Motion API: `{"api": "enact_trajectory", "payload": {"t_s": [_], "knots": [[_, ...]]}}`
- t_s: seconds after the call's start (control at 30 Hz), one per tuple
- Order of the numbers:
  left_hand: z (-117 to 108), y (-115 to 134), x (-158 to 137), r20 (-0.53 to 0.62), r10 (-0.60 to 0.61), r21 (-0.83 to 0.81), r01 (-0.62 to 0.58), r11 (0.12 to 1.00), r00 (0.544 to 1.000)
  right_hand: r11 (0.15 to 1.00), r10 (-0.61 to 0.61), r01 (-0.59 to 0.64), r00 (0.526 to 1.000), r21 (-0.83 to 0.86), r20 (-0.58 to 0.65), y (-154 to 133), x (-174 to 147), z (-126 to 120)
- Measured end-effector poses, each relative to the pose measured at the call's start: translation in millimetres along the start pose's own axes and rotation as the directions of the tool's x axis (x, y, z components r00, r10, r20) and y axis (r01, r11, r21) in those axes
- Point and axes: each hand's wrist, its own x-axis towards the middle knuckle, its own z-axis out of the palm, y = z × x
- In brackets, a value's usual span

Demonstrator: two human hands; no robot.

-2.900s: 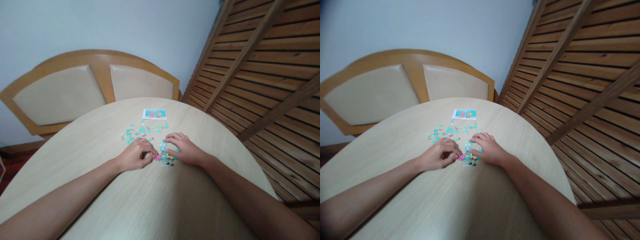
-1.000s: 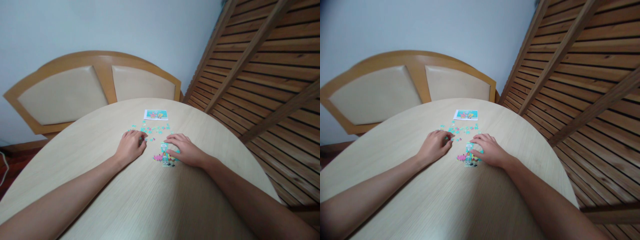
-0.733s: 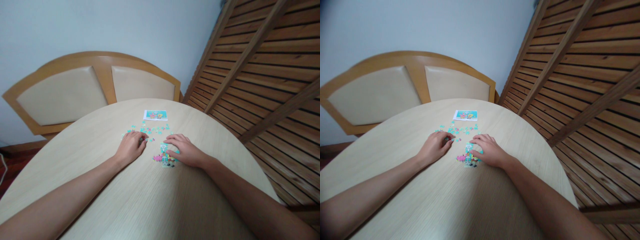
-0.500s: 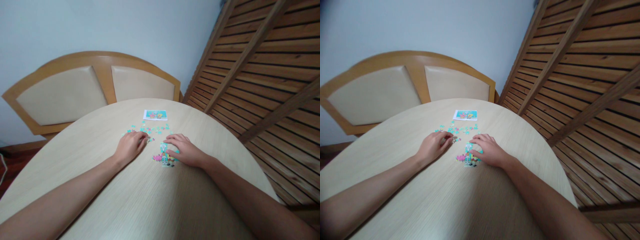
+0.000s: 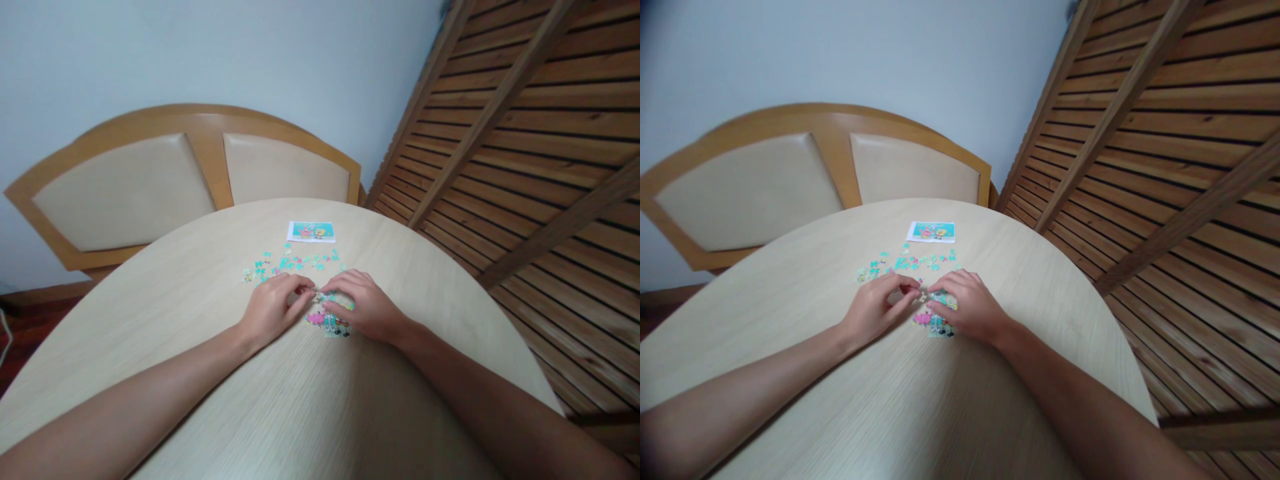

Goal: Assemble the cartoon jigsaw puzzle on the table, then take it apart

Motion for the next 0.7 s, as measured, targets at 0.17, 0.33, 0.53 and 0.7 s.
{"api": "enact_trajectory", "payload": {"t_s": [0.17, 0.33, 0.53, 0.7], "knots": [[0.6, 2.6, 0.4, 0.05, 0.1, -0.04, -0.098, 0.994, 0.994, 0.998, -0.067, 0.067, 0.997, -0.001, -0.032, -3.8, 0.3, 5.2], [-1.0, -3.4, 1.4, 0.112, 0.133, -0.046, -0.129, 0.991, 0.985, 0.998, -0.055, 0.054, 0.995, -0.019, -0.082, -3.7, 0.4, 9.4], [-8.2, -21.1, 3.9, 0.077, 0.015, 0.141, -0.026, 0.99, 0.997, 0.995, 0.065, -0.065, 0.998, -0.073, 0.0, -2.0, 15.0, 9.5], [-10.1, -30.4, 4.4, 0.139, -0.036, 0.211, 0.006, 0.978, 0.99, 0.988, 0.125, -0.118, 0.99, -0.102, 0.063, 14.1, 35.0, 12.7]]}}
